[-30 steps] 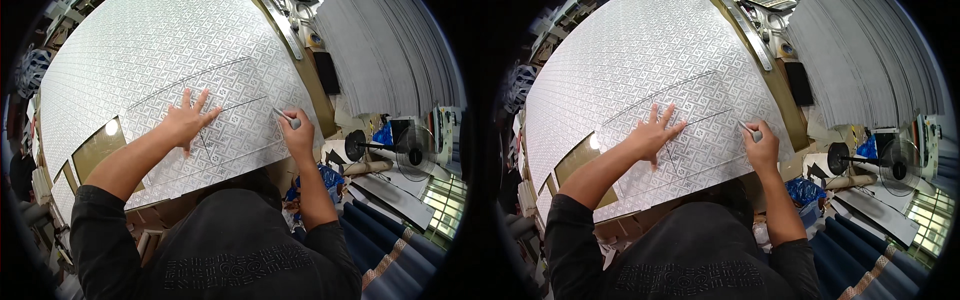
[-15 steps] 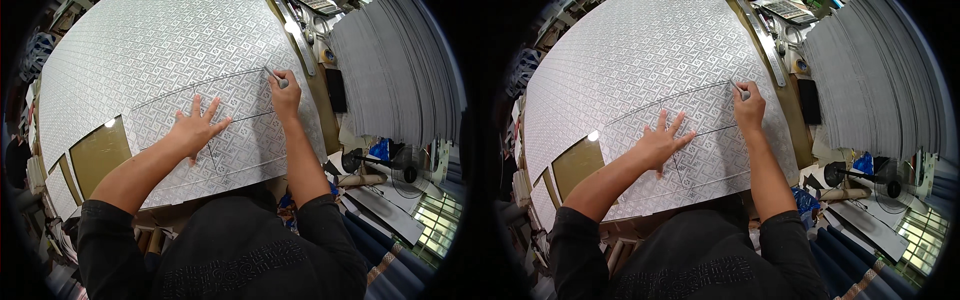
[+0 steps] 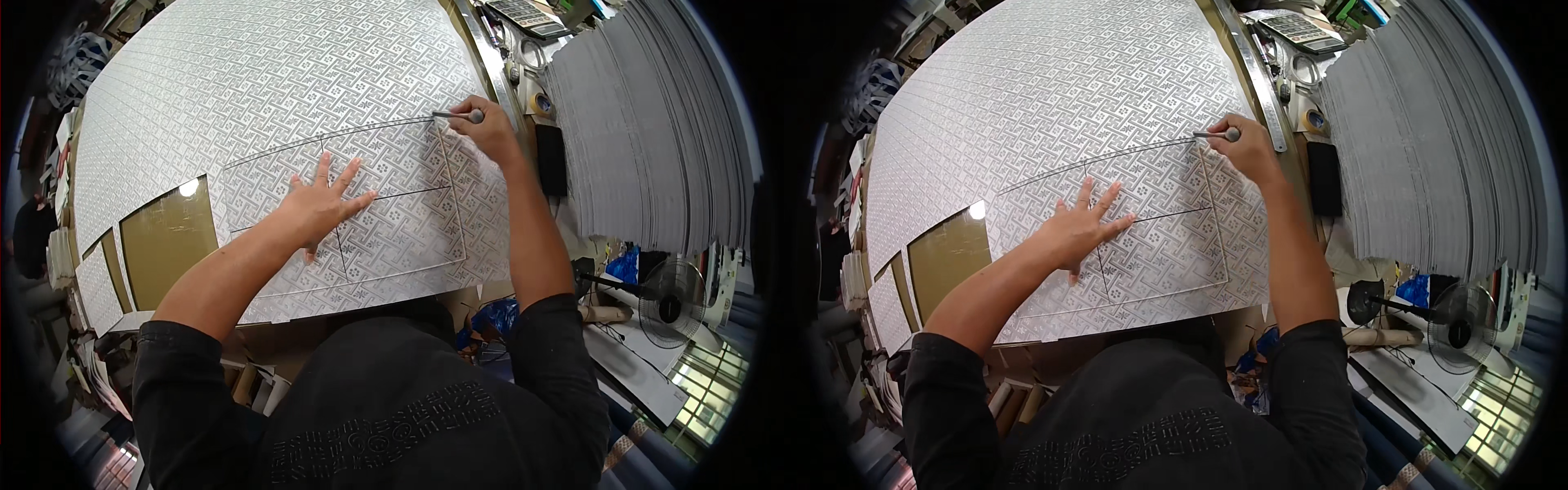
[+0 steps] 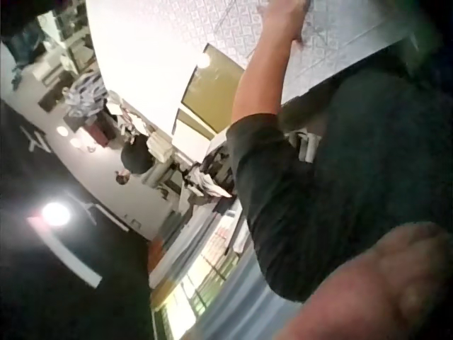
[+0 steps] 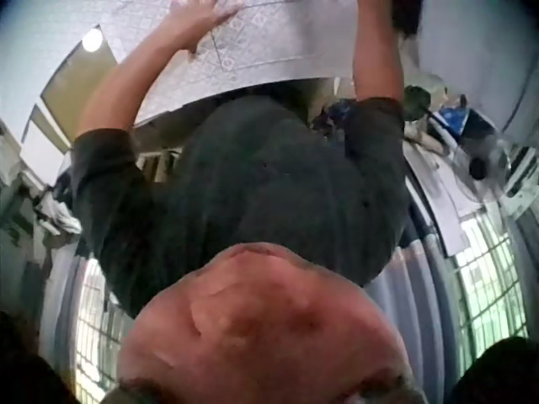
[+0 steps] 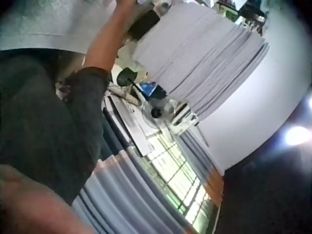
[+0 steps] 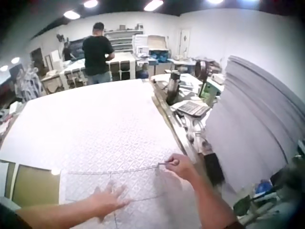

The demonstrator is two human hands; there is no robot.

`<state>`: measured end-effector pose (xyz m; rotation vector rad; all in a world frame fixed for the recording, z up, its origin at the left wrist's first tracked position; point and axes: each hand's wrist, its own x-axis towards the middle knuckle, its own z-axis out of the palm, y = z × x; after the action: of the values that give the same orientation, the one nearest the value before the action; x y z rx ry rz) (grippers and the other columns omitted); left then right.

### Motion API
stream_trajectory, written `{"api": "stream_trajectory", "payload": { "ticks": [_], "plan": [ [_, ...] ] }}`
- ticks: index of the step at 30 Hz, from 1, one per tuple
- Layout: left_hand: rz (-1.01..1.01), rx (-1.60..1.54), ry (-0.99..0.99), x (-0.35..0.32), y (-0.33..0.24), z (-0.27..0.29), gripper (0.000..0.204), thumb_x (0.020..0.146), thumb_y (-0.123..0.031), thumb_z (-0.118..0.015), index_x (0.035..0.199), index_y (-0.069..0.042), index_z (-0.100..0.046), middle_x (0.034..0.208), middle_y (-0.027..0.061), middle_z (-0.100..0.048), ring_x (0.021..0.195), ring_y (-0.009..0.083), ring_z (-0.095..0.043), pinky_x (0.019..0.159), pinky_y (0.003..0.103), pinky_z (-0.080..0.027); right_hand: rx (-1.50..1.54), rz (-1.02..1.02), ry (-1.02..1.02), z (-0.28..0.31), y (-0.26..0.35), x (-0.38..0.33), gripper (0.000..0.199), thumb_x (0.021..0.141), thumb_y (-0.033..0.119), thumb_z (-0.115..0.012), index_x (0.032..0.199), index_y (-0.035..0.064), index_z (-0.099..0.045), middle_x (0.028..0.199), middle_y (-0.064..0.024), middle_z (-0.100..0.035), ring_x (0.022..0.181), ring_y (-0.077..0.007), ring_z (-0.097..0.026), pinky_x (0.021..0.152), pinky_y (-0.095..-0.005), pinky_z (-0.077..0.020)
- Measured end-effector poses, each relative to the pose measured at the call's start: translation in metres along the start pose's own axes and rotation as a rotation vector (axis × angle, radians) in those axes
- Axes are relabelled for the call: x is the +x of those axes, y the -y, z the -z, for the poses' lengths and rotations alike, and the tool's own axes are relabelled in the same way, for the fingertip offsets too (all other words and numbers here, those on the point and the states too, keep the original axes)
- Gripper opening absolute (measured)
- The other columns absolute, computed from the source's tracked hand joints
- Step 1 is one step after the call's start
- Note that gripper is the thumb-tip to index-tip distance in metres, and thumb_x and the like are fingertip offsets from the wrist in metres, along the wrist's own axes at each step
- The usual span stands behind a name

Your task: Measuring and cutting large sheets of patterned packaging material using a ruler and a knife.

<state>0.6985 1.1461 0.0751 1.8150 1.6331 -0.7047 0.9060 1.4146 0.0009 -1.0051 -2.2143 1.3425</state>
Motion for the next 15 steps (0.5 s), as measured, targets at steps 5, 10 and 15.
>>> {"api": "stream_trajectory", "payload": {
  "ticks": [5, 10, 15],
  "plan": [
    [0.028, 0.046, 0.05, 0.005, -0.004, 0.005, 0.149, 0.047, -0.022, -0.105, 0.167, -0.04, -0.019, 0.176, 0.0147, 0.006, 0.158, 0.0543, -0.004, 0.113, 0.077, -0.037, -0.022, -0.021, 0.541, 0.047, 0.021, 0.061, 0.012, 0.091, 0.002, -0.079, 0.101, -0.0007, -0.072, 0.09, -0.0053, -0.073, 0.079, -0.011, -0.068, 0.074, -0.0303, -0.0566],
    [0.043, 0.053, 0.069, 0.009, -0.002, 0.004, 0.147, 0.049, -0.023, -0.104, 0.167, -0.041, -0.018, 0.177, 0.0142, 0.004, 0.158, 0.0543, -0.005, 0.115, 0.074, -0.038, -0.095, 0.224, 0.617, 0.01, 0.038, 0.077, 0.012, 0.09, 0.002, -0.079, 0.1, 0.0008, -0.073, 0.091, -0.0052, -0.074, 0.086, -0.0133, -0.068, 0.077, -0.0314, -0.0554],
    [-0.011, 0.048, -0.022, 0.006, 0.007, -0.011, 0.147, 0.05, -0.022, -0.104, 0.167, -0.042, -0.018, 0.176, 0.0179, 0.001, 0.158, 0.0542, -0.008, 0.114, 0.071, -0.042, -0.106, 0.319, 0.663, -0.082, 0.083, 0.08, 0.015, 0.087, 0.005, -0.081, 0.1, 0.0019, -0.073, 0.09, -0.0069, -0.075, 0.084, -0.016, -0.068, 0.076, -0.0327, -0.0545]
  ]
}}
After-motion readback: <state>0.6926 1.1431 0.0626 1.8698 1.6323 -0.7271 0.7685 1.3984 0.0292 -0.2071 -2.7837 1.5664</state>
